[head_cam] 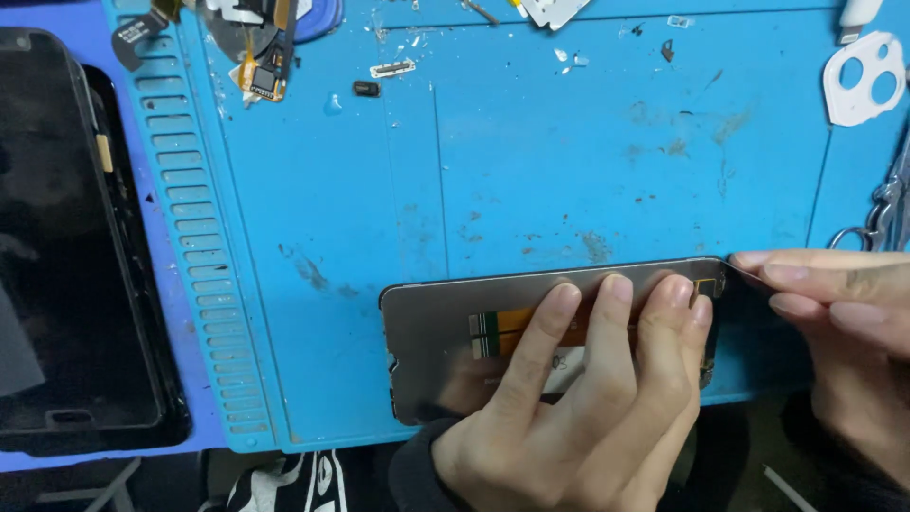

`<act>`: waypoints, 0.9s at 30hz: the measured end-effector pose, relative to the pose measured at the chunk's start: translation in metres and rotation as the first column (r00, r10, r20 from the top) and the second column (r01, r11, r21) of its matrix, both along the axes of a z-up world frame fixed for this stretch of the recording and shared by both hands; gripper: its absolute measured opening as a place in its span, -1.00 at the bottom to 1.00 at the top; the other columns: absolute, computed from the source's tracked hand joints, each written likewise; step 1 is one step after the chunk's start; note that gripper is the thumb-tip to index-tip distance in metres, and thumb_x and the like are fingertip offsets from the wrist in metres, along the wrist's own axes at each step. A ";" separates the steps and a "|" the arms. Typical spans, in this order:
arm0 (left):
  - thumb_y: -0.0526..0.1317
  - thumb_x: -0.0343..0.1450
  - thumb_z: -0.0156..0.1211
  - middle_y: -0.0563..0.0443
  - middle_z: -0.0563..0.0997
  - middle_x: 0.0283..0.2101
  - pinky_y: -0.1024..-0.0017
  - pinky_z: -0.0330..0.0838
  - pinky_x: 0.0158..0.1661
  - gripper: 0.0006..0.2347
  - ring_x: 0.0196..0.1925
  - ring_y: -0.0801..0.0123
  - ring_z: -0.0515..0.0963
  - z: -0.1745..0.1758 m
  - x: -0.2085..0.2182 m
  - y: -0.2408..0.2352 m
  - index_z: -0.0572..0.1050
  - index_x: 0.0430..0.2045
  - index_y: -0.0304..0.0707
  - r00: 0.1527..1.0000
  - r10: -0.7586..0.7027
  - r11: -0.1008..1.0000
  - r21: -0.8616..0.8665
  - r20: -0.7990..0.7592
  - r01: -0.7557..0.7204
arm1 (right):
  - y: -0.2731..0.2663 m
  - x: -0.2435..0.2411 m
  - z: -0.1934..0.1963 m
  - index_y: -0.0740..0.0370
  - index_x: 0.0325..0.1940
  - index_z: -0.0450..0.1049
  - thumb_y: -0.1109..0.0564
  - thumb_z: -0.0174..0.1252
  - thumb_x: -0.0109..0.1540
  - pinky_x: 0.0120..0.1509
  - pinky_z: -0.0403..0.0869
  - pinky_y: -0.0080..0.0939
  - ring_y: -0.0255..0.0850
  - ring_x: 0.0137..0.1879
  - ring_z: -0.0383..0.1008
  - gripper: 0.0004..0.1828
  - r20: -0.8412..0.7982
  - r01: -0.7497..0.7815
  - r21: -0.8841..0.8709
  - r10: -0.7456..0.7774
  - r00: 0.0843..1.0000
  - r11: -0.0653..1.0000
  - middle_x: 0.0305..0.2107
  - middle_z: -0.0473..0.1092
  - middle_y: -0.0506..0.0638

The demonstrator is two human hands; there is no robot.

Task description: Cleaning and preparing a smartphone screen for repair or remanufacturing.

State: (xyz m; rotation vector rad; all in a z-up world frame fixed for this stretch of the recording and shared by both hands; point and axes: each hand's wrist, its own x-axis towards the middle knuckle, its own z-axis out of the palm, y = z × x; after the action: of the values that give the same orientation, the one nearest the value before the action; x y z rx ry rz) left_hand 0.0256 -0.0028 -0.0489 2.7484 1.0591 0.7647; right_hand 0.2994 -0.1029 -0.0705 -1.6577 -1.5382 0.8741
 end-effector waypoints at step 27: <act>-0.28 0.62 0.26 0.08 0.60 0.06 0.24 0.40 0.39 -0.88 0.18 0.32 0.56 0.002 0.001 -0.003 0.65 0.00 -0.20 0.998 0.007 0.998 -0.063 0.059 -0.003 | -0.001 0.008 0.002 0.34 0.00 0.34 0.36 -0.21 0.60 0.31 0.52 -0.22 -0.07 0.06 0.54 -0.80 0.257 0.118 -0.153 -0.076 0.963 0.981 -0.04 0.48 0.26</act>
State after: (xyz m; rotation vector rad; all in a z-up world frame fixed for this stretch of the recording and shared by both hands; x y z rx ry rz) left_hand 0.0267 -0.0060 -0.0464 2.6549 1.0600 0.7942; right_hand 0.3075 -0.1038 -0.0690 -2.0130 -1.5672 0.7826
